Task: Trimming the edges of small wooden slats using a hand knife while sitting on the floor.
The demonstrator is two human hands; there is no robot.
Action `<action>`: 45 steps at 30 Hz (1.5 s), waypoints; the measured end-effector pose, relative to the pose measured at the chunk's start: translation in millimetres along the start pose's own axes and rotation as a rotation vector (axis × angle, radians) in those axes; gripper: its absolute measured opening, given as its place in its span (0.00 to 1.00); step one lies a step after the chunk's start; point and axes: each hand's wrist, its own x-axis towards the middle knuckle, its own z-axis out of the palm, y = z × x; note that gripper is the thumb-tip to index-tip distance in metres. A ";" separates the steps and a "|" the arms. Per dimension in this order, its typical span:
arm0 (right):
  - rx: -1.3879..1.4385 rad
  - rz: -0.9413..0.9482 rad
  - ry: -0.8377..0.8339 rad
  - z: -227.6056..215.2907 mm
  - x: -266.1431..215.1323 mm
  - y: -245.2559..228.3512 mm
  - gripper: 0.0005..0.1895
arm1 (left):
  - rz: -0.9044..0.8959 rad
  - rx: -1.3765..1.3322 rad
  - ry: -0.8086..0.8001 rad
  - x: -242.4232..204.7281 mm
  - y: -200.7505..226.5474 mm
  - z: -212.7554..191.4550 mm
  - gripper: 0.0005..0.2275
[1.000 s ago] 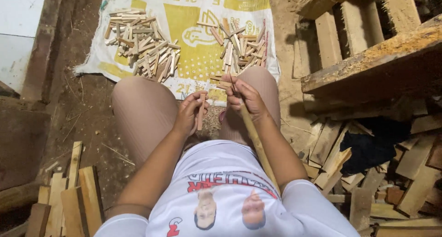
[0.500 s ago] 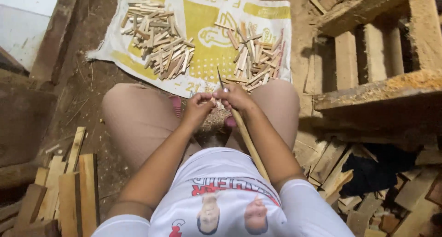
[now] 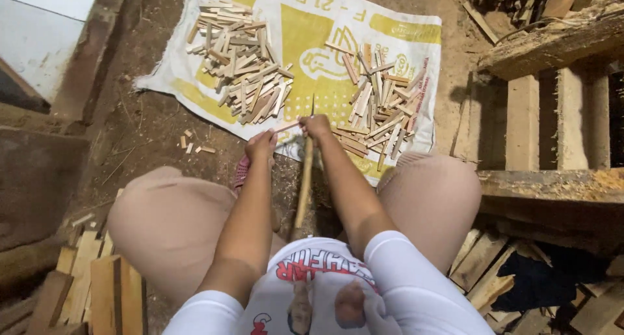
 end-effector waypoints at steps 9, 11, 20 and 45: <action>-0.445 -0.061 0.027 24.3 49.4 6.2 0.18 | -0.059 -0.188 0.150 65.8 -12.9 7.6 0.11; -0.558 -0.090 0.054 3.3 56.4 -6.3 0.18 | -0.043 -0.326 0.079 43.5 16.1 23.0 0.09; -0.874 0.230 0.146 -93.1 33.7 6.3 0.26 | -0.080 -0.408 0.004 53.3 0.4 15.1 0.09; -0.780 -0.630 -0.136 -7.6 -112.6 -151.8 0.17 | 0.227 0.177 -0.367 -49.1 49.3 102.6 0.09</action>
